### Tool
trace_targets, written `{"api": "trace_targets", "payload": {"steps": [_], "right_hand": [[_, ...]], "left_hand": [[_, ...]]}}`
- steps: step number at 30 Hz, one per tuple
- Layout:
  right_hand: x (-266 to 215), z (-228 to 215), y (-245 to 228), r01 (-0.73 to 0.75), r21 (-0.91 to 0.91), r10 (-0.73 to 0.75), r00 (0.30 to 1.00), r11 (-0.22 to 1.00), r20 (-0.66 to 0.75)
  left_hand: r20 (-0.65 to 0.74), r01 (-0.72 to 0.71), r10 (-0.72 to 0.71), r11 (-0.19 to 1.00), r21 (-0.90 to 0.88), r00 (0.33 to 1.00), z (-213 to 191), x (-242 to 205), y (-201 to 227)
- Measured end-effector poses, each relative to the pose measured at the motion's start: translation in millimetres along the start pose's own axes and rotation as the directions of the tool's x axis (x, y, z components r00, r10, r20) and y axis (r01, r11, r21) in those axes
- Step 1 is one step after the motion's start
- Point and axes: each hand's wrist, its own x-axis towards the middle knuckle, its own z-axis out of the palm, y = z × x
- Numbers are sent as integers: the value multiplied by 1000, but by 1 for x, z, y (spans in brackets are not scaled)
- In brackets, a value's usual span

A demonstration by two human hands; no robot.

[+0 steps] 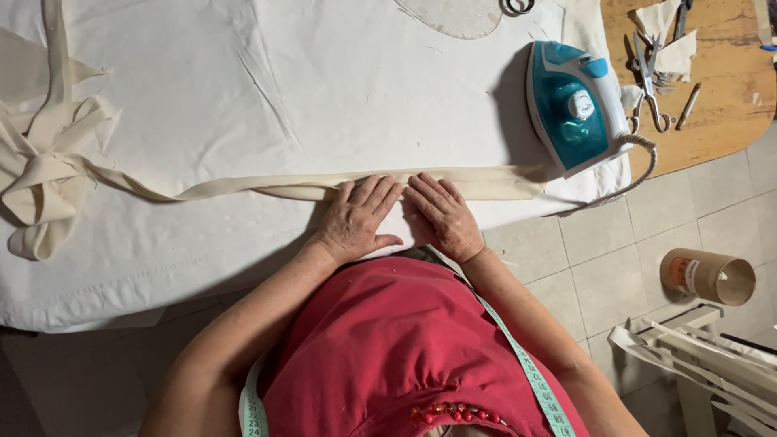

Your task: The person irons a long strip of beige fabric on a white ironing board. They repeatedly fold the edges of the fabric strip inward and press it with a blue steam iron to create a crease. The person adjusts the fabric position frequently while ironing.

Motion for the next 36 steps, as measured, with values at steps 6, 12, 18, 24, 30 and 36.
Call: {"api": "trace_targets", "payload": {"steps": [6,12,18,24,30,36], "right_hand": [[-7,4,4,-52,-38,55,995,998,85],[-20,-36,49,-155,33,152,986,987,61],[26,-146,118,-254,-495,147,959,831,-244],[38,-136,224,-638,-528,798,585,561,140],[60,-144,224,-657,-316,722,673,684,163],[72,-194,49,-476,-463,652,658,748,377]], "left_hand": [[31,3,-1,999,-47,1000,10,-2,4],[72,39,-34,997,-65,997,8,-3,7],[39,30,-28,999,-40,999,-13,6,8],[70,71,-70,997,-13,995,-2,2,11],[66,83,-81,996,-33,995,-5,1,9],[43,105,-103,993,-54,994,-11,2,15]]}}
